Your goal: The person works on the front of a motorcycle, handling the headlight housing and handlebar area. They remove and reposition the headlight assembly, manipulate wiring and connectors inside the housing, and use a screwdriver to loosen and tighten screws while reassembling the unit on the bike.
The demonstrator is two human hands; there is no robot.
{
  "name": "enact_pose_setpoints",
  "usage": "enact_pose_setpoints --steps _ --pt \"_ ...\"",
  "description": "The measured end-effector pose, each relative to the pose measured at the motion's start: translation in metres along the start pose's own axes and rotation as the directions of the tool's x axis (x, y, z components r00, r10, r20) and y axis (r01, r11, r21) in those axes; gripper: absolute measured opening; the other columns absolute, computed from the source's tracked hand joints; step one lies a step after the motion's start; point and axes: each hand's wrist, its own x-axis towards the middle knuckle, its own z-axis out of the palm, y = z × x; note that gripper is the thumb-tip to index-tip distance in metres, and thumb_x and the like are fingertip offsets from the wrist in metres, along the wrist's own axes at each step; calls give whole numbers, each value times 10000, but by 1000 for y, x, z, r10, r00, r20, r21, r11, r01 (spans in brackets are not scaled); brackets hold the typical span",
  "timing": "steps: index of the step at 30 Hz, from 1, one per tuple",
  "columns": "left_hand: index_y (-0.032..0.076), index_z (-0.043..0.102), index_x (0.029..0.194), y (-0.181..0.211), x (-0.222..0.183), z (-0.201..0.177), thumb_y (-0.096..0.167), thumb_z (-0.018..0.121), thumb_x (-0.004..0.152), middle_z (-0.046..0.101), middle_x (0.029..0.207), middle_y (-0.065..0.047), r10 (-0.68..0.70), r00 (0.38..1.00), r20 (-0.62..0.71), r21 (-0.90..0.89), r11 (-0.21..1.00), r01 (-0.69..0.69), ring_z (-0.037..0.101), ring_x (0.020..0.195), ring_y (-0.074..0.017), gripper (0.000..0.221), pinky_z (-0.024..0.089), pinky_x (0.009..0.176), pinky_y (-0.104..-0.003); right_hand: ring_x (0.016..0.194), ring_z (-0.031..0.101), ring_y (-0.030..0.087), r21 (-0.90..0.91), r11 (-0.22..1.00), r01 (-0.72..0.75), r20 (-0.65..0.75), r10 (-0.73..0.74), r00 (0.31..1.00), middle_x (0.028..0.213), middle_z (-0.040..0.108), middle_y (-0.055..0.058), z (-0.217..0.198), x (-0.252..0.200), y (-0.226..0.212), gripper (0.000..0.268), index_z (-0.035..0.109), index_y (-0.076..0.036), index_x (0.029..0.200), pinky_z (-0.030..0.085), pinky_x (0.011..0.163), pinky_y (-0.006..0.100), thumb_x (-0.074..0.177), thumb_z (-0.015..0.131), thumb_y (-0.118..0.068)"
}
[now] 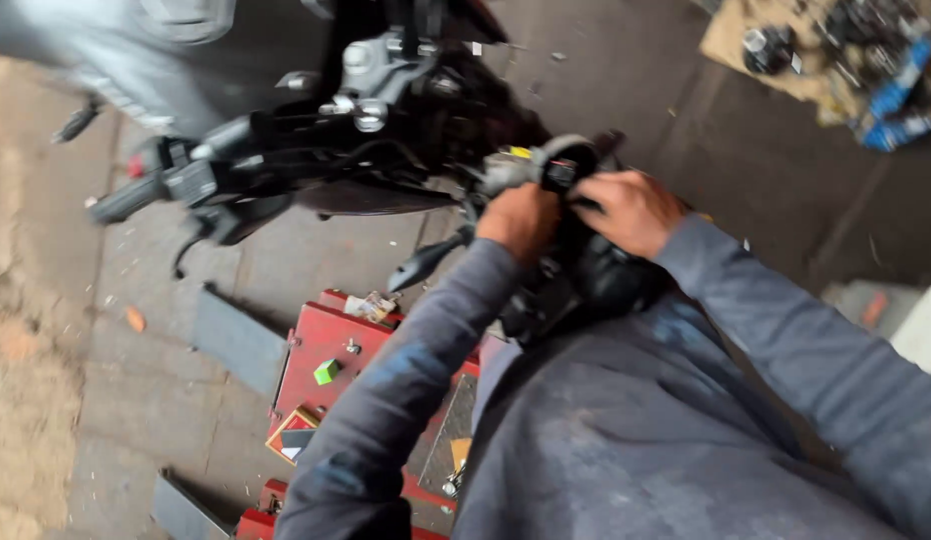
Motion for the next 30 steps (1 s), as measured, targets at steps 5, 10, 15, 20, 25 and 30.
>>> enact_pose_setpoints --steps 5,10,15,20,25,30 --pt "70 738 838 -1 -18 -10 109 610 916 742 891 -189 1 998 -67 101 995 6 752 816 -355 155 614 691 -451 874 707 370 51 998 -36 -51 39 998 972 725 151 -9 -2 -18 209 728 -75 1060 563 776 471 877 742 -175" --pt "34 697 828 -3 -37 -17 38 599 911 712 816 -213 9 987 -158 70 998 2 735 752 -379 129 602 643 -456 855 710 334 74 997 12 -159 0 987 974 727 116 -6 -6 -29 163 726 -78 1051 571 747 433 918 732 -174" --pt "15 675 810 -1 -47 -17 22 615 862 694 804 -226 -10 983 -185 53 998 20 724 744 -397 79 597 645 -462 856 720 305 71 997 28 -140 -18 990 968 732 88 -3 -4 -37 159 718 -72 1050 579 733 404 921 729 -165" --pt "8 670 811 4 -45 -7 20 632 866 696 821 -229 -39 970 -239 14 999 44 720 733 -400 67 591 632 -465 825 722 290 30 999 33 -122 -29 992 948 734 74 -4 -5 -37 147 722 -76 1044 581 706 396 923 736 -158" --pt "27 681 801 7 -40 -7 21 629 867 711 833 -217 -82 957 -278 60 993 102 739 745 -370 84 604 633 -440 816 713 301 -3 999 35 -113 -35 993 931 716 97 -8 -2 -31 141 727 -84 1039 572 703 405 924 745 -166" --pt "5 676 806 -6 -46 -8 34 629 890 705 809 -237 -74 959 -274 -30 997 68 724 744 -402 101 596 648 -458 823 692 337 11 998 61 19 -61 998 918 684 122 -22 13 -30 151 714 -43 990 566 740 442 893 714 -158"
